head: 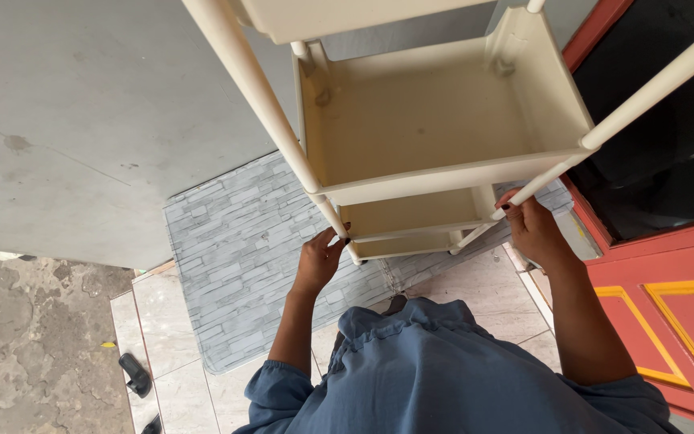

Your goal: The person assembles a three-tier plastic rolling cart by inserting vertical poles into the base and attaching each shelf tray in sequence. The person aligns and secures each tier, then positions the completed cart against a wall.

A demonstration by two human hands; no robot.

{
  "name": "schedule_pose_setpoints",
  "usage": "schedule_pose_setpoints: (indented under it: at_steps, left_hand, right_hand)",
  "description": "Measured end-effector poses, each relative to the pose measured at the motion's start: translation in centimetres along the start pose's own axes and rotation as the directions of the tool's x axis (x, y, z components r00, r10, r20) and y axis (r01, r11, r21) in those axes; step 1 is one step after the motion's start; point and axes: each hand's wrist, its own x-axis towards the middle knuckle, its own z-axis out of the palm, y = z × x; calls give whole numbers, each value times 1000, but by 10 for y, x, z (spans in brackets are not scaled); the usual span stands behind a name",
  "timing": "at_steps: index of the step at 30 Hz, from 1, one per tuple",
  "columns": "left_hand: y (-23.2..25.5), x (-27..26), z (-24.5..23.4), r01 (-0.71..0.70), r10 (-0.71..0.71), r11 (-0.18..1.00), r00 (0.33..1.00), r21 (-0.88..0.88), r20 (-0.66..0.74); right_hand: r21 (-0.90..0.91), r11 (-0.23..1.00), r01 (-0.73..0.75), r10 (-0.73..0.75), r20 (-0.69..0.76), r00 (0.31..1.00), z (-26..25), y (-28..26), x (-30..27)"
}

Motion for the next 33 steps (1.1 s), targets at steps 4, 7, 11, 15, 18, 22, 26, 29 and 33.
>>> schedule_pose_setpoints:
  at_steps: [4, 7, 11, 15, 18, 22, 26, 29, 33]
  left_hand:
    - [5, 1, 1, 20, -20, 1000, 1000, -19, -4]
    - [6, 2, 1, -3, 2, 1000, 1000, -30, -23]
    - [6, 5, 2, -13, 13, 1000, 999, -3, -34]
    - [5, 7, 4, -52, 52, 999, 998, 2, -47]
    - [3, 7, 3, -40, 40, 999, 998, -7, -44]
    - [1, 7, 3, -39, 40, 999, 997, 8, -70]
    - [-2, 9, 5, -4, 4, 1000, 997, 8, -73]
    - [-2, 9, 6, 18, -16, 999, 997, 28, -69]
    - [2, 10, 5, 40, -39, 999, 997, 12, -65]
  right_hand:
    - [-6, 1000, -10, 10, -5, 1000, 3, 7, 3]
    - [16, 1000, 24, -24, -4, 1000, 6, 12, 8]
    - [32, 996, -78, 77, 11, 997, 8, 20, 11]
    - [61, 994, -86, 90, -66, 994, 12, 28, 11]
    - [103, 994, 43, -36, -65, 997, 10, 32, 12]
    - [135, 989, 60, -49, -82, 995, 13, 31, 10]
    - [132, 989, 62, -53, -68, 996, 14, 28, 11]
    - [166, 984, 66, -58, -53, 997, 13, 30, 12]
    - [125, 992, 25, -20, -36, 999, 13, 36, 13]
